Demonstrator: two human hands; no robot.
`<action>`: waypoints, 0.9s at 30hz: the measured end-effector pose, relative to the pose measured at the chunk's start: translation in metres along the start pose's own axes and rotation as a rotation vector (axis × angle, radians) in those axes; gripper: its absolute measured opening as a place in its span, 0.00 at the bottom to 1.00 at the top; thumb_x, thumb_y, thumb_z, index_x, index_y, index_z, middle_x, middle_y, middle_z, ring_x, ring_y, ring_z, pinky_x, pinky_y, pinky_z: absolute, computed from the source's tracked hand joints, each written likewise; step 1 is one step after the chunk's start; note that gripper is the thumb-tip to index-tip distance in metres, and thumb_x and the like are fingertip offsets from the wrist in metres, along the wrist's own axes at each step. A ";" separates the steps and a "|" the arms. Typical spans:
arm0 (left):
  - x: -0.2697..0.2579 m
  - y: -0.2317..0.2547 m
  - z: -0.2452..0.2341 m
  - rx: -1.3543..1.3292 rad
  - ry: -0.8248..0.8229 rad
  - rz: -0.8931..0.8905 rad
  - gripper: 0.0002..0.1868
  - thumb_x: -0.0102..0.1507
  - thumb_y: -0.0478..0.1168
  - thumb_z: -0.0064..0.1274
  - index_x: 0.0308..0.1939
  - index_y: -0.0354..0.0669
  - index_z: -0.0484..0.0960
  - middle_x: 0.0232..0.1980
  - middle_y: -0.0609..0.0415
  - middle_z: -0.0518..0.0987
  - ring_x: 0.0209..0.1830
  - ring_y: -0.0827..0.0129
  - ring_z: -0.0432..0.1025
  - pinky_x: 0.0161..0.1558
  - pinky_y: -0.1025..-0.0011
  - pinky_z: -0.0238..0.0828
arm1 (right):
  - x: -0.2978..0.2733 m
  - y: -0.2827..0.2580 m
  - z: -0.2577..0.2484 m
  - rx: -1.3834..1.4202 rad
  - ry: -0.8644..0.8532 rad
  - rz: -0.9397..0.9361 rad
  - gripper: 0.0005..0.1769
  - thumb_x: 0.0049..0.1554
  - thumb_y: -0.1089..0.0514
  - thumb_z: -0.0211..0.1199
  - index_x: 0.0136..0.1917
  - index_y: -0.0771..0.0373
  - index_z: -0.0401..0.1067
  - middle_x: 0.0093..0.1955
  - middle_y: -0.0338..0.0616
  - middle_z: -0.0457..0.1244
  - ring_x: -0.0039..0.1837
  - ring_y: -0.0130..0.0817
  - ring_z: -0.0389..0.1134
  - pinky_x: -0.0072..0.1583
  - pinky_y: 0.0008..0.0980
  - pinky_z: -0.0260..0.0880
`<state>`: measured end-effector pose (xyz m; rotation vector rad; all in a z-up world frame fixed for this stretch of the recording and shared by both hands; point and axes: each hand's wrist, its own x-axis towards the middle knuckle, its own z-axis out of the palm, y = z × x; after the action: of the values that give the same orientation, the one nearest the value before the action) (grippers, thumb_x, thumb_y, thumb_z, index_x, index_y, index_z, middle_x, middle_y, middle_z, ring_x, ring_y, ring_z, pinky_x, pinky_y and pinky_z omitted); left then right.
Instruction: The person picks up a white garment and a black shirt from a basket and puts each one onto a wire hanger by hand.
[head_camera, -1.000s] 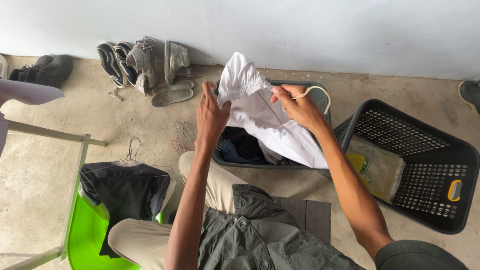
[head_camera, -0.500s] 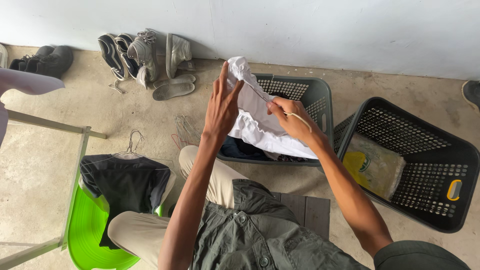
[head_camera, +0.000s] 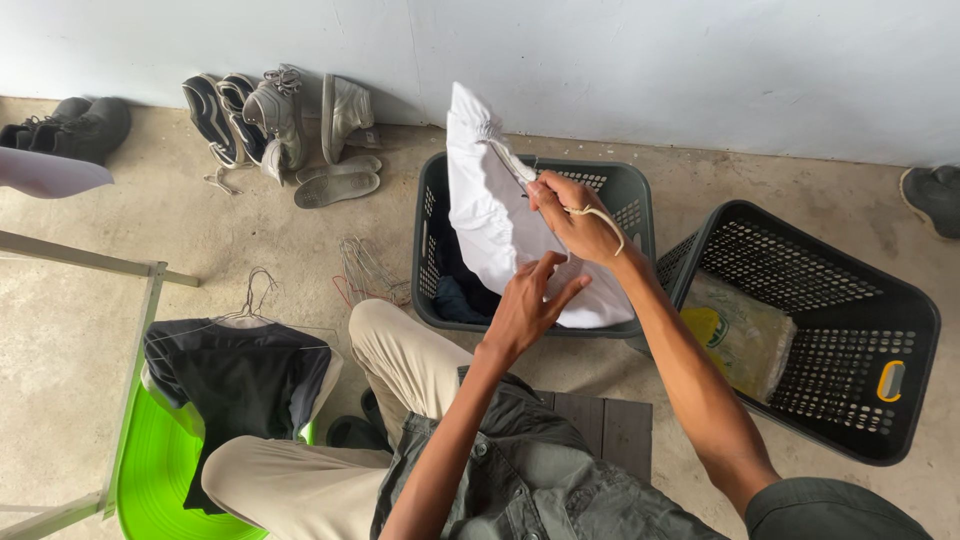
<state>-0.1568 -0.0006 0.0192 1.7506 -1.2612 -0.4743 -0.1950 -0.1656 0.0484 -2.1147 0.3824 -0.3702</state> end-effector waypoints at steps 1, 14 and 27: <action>-0.001 0.000 -0.001 -0.062 -0.016 -0.054 0.19 0.68 0.48 0.54 0.53 0.36 0.77 0.38 0.38 0.82 0.41 0.47 0.77 0.47 0.54 0.73 | -0.002 0.003 0.001 -0.026 0.018 -0.079 0.20 0.72 0.48 0.48 0.44 0.63 0.67 0.29 0.38 0.55 0.32 0.23 0.55 0.36 0.31 0.58; -0.056 -0.019 -0.033 0.024 -0.134 0.055 0.13 0.70 0.42 0.50 0.50 0.37 0.83 0.37 0.44 0.84 0.22 0.61 0.76 0.30 0.64 0.78 | 0.005 0.012 -0.025 -0.547 0.260 -0.305 0.11 0.65 0.53 0.65 0.45 0.60 0.81 0.34 0.36 0.66 0.43 0.33 0.58 0.55 0.35 0.58; -0.024 -0.043 -0.066 -0.012 0.405 -0.129 0.18 0.65 0.48 0.61 0.46 0.36 0.79 0.41 0.46 0.82 0.34 0.63 0.80 0.35 0.67 0.79 | -0.007 -0.008 -0.005 -0.466 0.162 -0.369 0.12 0.66 0.56 0.62 0.43 0.63 0.81 0.31 0.39 0.64 0.39 0.32 0.57 0.56 0.37 0.56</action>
<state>-0.0945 0.0530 0.0137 1.8126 -0.8617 -0.1837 -0.2027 -0.1626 0.0571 -2.6277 0.1771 -0.7267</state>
